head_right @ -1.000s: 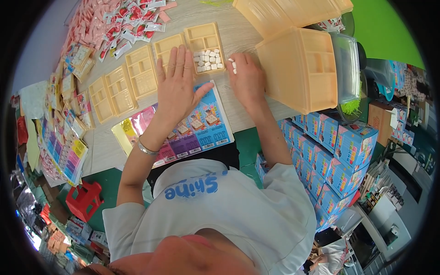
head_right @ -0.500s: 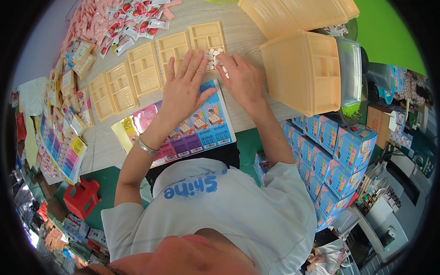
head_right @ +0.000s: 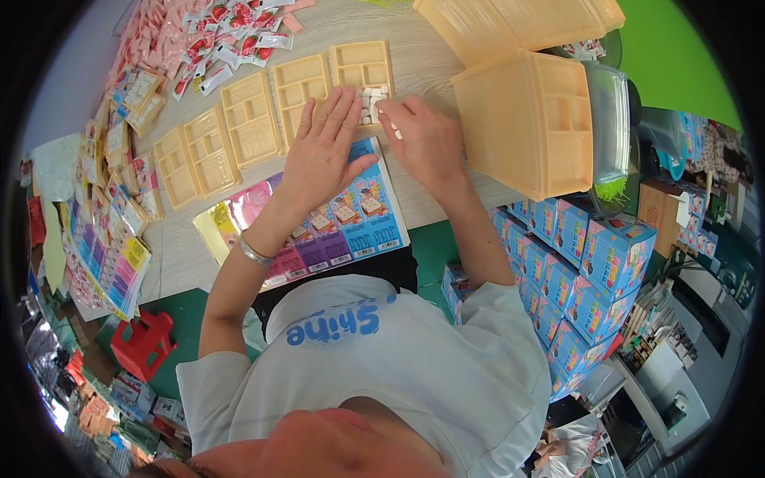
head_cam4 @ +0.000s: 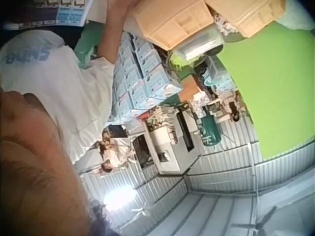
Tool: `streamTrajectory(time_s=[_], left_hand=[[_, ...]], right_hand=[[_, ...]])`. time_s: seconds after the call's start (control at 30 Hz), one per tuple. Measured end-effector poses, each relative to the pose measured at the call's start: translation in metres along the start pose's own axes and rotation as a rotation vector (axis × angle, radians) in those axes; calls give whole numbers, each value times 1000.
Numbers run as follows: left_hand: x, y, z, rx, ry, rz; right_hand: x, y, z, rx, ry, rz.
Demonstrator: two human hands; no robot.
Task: Packaging small white cubes into plastic trays and sealing them with colorful labels.
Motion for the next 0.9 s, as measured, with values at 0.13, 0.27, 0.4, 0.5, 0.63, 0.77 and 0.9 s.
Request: streamTrajectory(time_s=[0.13,0.27,0.4,0.5,0.63,0.77,0.9], left_hand=[[4,0,-4,39,38,-9],[9,14,-3,129,-7,31],[8,7,-5,24,-27,14],[0,-11,5,-99,-26,-74],[-27,-36,51,30,-239,-230],[-42,-37,80,43,-208,-203],[-34,-36,71,13,-108,-216]], right_hand=[[6,-2,-3,215,-78,-151],[24,-11,-14,1158,203,-44],[46,-14,-7,1658,248,15],[54,-14,6,1767,354,15],[46,-6,-16,1608,210,144],[29,8,-17,835,198,267],[25,12,16,-139,-71,119]])
Point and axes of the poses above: each hand's wrist, its own x-axis towards the middle knuckle, its own y-axis out of the palm, z = x × y, the point moved 1 cm from there along x, towards the middle knuckle, and after that the axes turned 13 degrees about z, right-handed, at the moved point
